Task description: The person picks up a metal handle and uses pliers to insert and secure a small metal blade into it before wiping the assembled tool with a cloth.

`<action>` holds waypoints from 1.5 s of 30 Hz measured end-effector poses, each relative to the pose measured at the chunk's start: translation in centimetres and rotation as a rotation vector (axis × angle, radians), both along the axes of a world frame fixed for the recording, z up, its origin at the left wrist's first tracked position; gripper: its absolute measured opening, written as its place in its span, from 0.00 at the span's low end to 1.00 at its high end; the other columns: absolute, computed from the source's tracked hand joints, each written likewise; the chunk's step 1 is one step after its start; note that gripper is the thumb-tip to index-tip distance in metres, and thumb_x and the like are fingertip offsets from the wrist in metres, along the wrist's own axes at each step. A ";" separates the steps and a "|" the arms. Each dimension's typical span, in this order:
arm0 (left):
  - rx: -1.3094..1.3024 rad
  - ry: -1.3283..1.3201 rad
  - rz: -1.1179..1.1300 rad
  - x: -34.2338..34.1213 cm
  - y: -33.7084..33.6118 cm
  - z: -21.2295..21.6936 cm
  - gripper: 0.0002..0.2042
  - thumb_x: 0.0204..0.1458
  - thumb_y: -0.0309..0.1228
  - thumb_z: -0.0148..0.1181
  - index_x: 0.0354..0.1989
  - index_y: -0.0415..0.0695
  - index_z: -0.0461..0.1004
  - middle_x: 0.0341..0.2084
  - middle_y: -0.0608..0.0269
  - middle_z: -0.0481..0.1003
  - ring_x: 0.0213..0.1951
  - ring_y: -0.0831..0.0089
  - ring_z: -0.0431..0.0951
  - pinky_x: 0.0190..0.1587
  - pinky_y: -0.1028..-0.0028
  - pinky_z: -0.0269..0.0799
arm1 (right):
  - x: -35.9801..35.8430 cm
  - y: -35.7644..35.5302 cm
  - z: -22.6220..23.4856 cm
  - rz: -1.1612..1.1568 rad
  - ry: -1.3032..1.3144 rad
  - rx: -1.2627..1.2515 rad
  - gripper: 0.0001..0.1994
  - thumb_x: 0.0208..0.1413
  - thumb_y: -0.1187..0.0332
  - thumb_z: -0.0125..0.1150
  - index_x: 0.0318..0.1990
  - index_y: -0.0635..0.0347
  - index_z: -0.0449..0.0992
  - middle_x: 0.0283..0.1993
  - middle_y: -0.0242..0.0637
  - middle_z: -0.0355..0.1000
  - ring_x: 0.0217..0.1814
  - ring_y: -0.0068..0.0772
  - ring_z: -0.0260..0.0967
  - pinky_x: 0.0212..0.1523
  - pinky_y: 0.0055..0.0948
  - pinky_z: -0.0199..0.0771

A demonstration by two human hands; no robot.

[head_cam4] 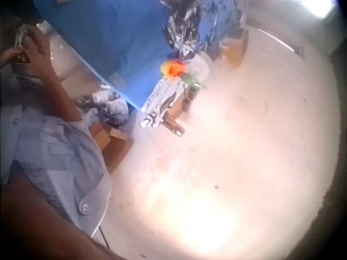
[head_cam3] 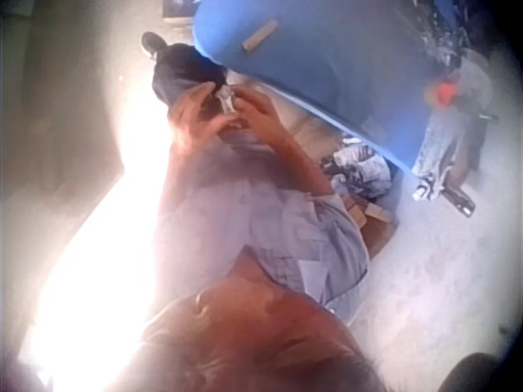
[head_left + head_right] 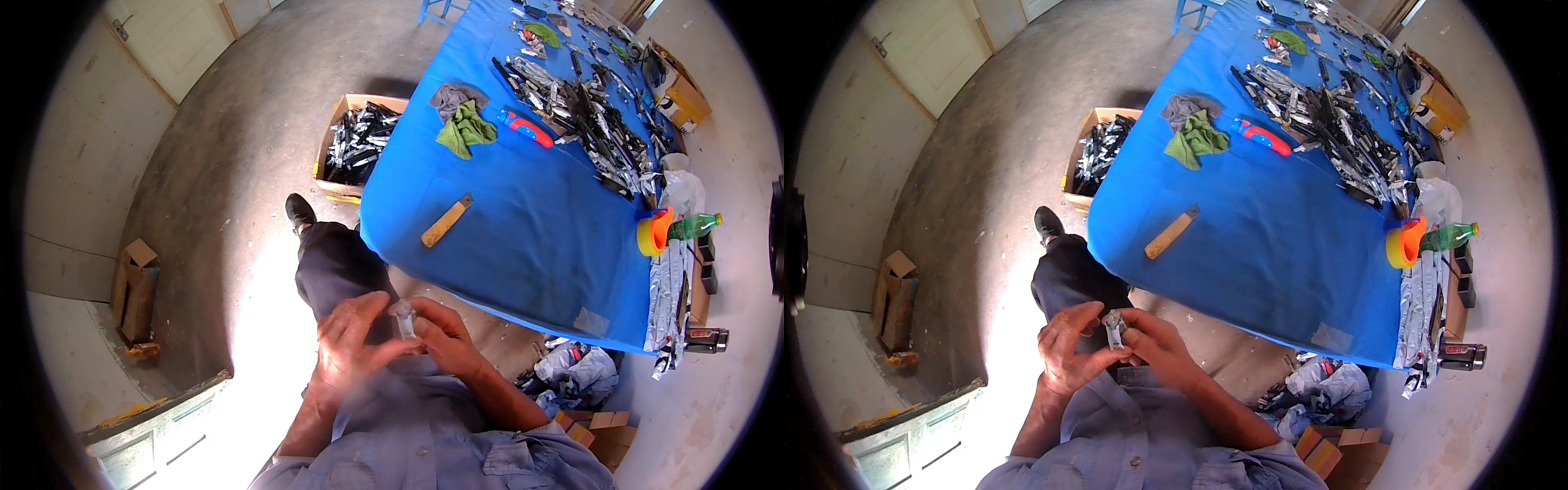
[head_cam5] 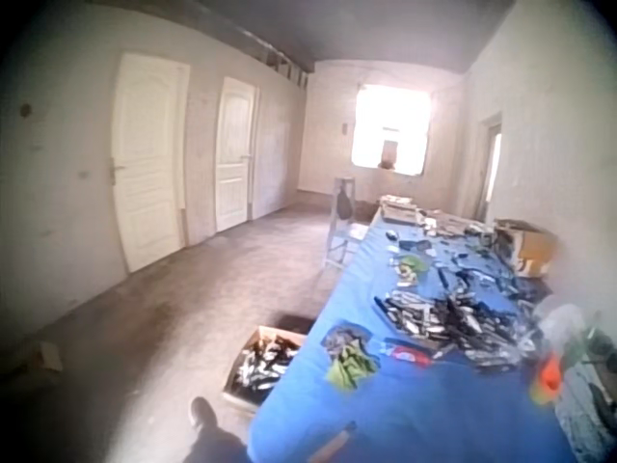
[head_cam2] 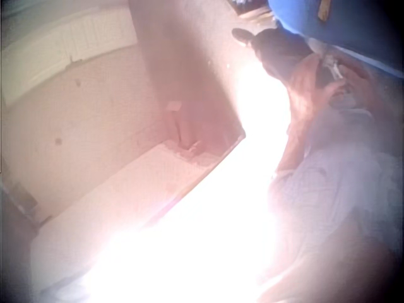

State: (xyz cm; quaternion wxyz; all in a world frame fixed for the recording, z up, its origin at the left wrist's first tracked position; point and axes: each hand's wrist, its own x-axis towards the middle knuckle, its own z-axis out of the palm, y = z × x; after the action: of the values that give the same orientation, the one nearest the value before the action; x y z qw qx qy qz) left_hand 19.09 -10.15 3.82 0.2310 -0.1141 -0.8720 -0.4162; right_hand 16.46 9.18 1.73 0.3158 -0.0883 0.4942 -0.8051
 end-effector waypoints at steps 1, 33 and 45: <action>-0.008 0.002 -0.003 0.1 -0.1 0.1 0.36 0.37 0.48 0.85 0.52 0.38 0.80 0.43 0.55 0.83 0.35 0.68 0.84 0.35 0.72 0.82 | 0.0 -0.1 0.1 -0.003 0.006 0.003 0.18 0.74 0.63 0.52 0.63 0.65 0.70 0.39 0.27 0.71 0.31 0.15 0.64 0.30 0.19 0.64; 0.494 -0.306 0.100 1.8 0.6 2.4 0.27 0.73 0.50 0.44 0.37 0.37 0.79 0.28 0.54 0.82 0.30 0.64 0.84 0.36 0.68 0.79 | 2.6 -2.6 5.0 0.110 0.201 0.196 0.14 0.70 0.67 0.51 0.56 0.65 0.69 0.37 0.36 0.74 0.37 0.23 0.71 0.39 0.31 0.72; 0.747 -0.358 -0.035 1.2 0.7 0.3 0.26 0.74 0.48 0.43 0.31 0.38 0.73 0.26 0.51 0.78 0.29 0.67 0.78 0.35 0.68 0.75 | 2.6 -2.3 4.3 0.109 0.387 0.339 0.13 0.69 0.67 0.54 0.54 0.66 0.68 0.36 0.48 0.75 0.34 0.40 0.76 0.39 0.39 0.74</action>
State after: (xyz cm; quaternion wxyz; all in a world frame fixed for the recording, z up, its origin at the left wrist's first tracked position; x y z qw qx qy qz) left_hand 20.31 -9.45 4.14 0.0938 0.0369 -0.6854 -0.7212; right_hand 19.07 6.90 6.05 0.2687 -0.2132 0.6677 -0.6607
